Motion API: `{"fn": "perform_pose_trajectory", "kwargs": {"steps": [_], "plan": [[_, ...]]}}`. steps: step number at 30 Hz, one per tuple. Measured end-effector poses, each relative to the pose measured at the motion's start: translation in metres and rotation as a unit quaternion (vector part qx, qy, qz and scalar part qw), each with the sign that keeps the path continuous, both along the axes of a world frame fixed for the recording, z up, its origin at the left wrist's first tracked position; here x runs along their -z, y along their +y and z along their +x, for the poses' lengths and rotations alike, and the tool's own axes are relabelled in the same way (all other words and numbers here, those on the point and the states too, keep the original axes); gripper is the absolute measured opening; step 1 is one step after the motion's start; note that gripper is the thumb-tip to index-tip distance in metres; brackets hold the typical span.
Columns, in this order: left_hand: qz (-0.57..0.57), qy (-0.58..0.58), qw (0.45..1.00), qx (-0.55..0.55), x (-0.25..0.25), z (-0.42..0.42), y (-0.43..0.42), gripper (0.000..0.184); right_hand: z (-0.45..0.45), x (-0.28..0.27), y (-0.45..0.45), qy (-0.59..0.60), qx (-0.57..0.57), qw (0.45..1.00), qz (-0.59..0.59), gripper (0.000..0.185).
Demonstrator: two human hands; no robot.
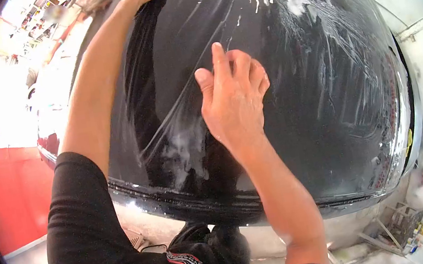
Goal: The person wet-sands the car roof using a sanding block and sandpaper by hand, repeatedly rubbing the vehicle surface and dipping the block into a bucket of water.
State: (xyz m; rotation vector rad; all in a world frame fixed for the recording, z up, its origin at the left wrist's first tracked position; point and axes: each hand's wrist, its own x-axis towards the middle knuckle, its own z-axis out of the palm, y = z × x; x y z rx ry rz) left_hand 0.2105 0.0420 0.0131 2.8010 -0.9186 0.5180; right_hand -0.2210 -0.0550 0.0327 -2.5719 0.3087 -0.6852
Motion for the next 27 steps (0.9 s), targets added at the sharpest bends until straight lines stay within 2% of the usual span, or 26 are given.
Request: {"fn": "perform_pose_trajectory", "kwargs": {"steps": [1,2,3,4,5,7,11,13,15,17,20,22,24,25,27], "plan": [[0.08,-0.006,0.997,0.019,-0.005,-0.017,0.012,0.038,0.001,-0.001,0.001,-0.002,-0.003,1.0,0.003,0.052],[0.159,-0.011,0.987,0.037,-0.019,-0.064,0.027,0.042,0.002,0.0,0.0,-0.004,-0.005,1.0,0.004,0.051],[0.144,-0.02,0.989,0.041,-0.026,-0.118,0.046,0.043,0.001,0.002,-0.001,-0.002,-0.007,1.0,0.007,0.051],[0.064,-0.006,0.993,0.101,-0.02,-0.164,0.077,0.045,0.0,0.001,0.0,0.004,-0.006,1.0,0.0,0.051],[0.005,0.014,0.993,0.115,-0.018,-0.214,0.104,0.044,-0.002,0.002,0.002,0.005,-0.006,1.0,-0.008,0.051],[-0.016,0.085,0.987,0.137,-0.03,-0.29,0.147,0.042,0.002,0.002,0.005,0.001,-0.002,1.0,-0.026,0.051],[-0.034,0.071,0.984,0.16,-0.034,-0.263,0.134,0.039,0.003,0.003,0.007,-0.005,-0.004,0.999,-0.051,0.051],[-0.019,-0.005,0.987,0.158,-0.014,-0.177,0.092,0.038,0.002,0.002,0.006,0.001,-0.004,0.999,-0.053,0.051],[0.045,0.068,0.995,0.064,-0.021,-0.093,0.031,0.041,0.002,0.003,0.003,0.001,-0.001,0.999,-0.051,0.053],[0.066,0.013,0.996,0.05,-0.008,0.006,-0.019,0.044,0.002,0.003,0.0,-0.008,-0.001,0.999,-0.036,0.054],[0.079,0.064,0.995,0.011,-0.024,0.003,-0.046,0.044,0.001,0.003,-0.005,-0.015,0.001,1.0,-0.016,0.053],[0.062,0.055,0.996,0.041,-0.015,-0.022,-0.022,0.045,0.001,0.004,-0.002,-0.02,-0.001,1.0,-0.005,0.052],[0.051,0.02,0.994,0.093,-0.018,-0.116,0.024,0.041,0.002,0.005,-0.003,-0.027,0.001,1.0,-0.011,0.051],[0.029,-0.039,0.987,0.151,-0.005,-0.165,0.056,0.044,0.002,0.005,-0.002,-0.029,-0.001,0.999,-0.014,0.051],[-0.028,0.064,0.984,0.167,-0.028,-0.288,0.109,0.045,0.002,0.006,0.001,-0.029,-0.001,0.999,-0.017,0.05]]}}
